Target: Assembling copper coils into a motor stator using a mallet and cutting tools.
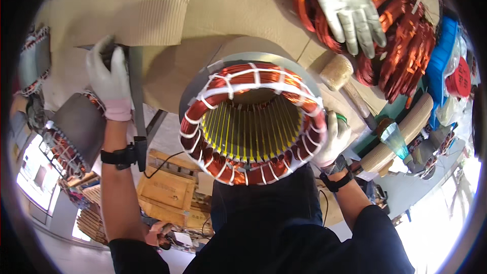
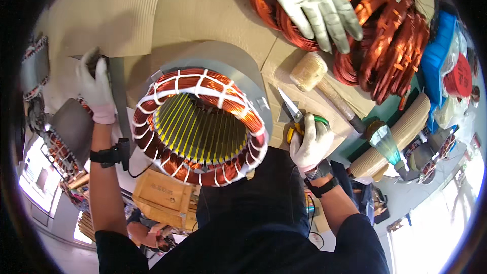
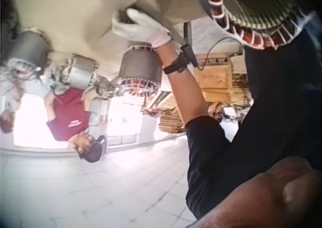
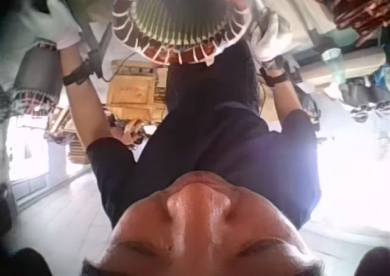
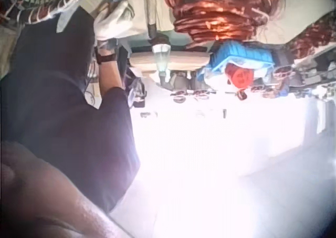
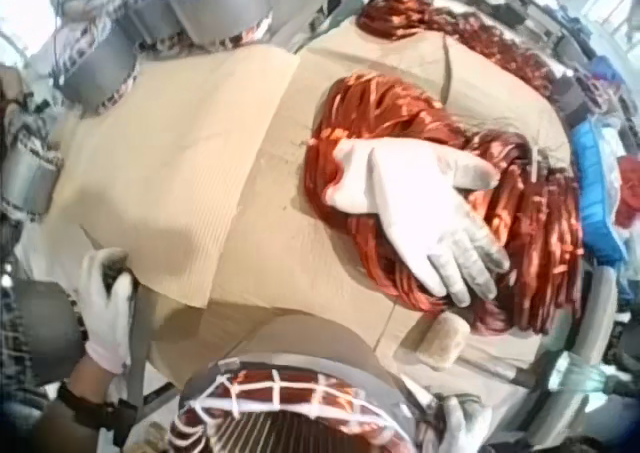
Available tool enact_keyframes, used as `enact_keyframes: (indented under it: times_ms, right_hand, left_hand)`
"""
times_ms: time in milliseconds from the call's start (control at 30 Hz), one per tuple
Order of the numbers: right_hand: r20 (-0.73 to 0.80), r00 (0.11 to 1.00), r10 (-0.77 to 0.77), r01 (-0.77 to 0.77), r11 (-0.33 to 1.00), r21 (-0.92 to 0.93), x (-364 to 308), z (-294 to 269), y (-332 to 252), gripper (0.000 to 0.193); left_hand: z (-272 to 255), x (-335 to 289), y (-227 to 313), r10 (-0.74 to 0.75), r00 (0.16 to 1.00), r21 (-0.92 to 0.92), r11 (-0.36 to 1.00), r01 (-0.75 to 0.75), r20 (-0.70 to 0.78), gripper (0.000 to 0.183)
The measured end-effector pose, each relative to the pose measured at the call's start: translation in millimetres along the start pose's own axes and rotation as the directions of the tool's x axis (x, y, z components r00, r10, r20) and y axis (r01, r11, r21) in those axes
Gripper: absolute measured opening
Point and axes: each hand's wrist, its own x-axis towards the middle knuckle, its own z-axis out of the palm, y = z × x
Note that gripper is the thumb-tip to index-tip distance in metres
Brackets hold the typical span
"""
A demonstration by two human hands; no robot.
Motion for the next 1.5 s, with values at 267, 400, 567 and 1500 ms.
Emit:
enact_keyframes:
  times_ms: [267,400,567,1500]
  right_hand:
    - [0.069,0.988,0.139,-0.152,0.958,0.243,24.2,-37.4,-8.3,0.060]
    - [0.002,0.978,0.210,-0.204,0.950,0.237,28.3,-56.9,-22.5,0.059]
    - [-0.105,0.928,0.357,-0.308,0.896,0.320,2.6,-80.9,-59.1,0.051]
    - [0.443,0.764,0.470,-0.303,-0.344,0.889,56.4,-94.7,-175.7,0.034]
  left_hand:
    - [-0.2,10.7,6.3,0.133,0.990,0.156,0.978,-0.140,0.052,0.037]
    - [-20.1,12.8,24.2,0.177,0.983,0.167,0.969,-0.182,0.048,0.045]
    - [-90.3,-33.9,204.5,0.624,0.616,-0.234,0.768,-0.596,0.480,0.041]
    - [-78.5,-16.3,199.8,0.084,0.657,-0.456,0.784,0.420,0.749,0.015]
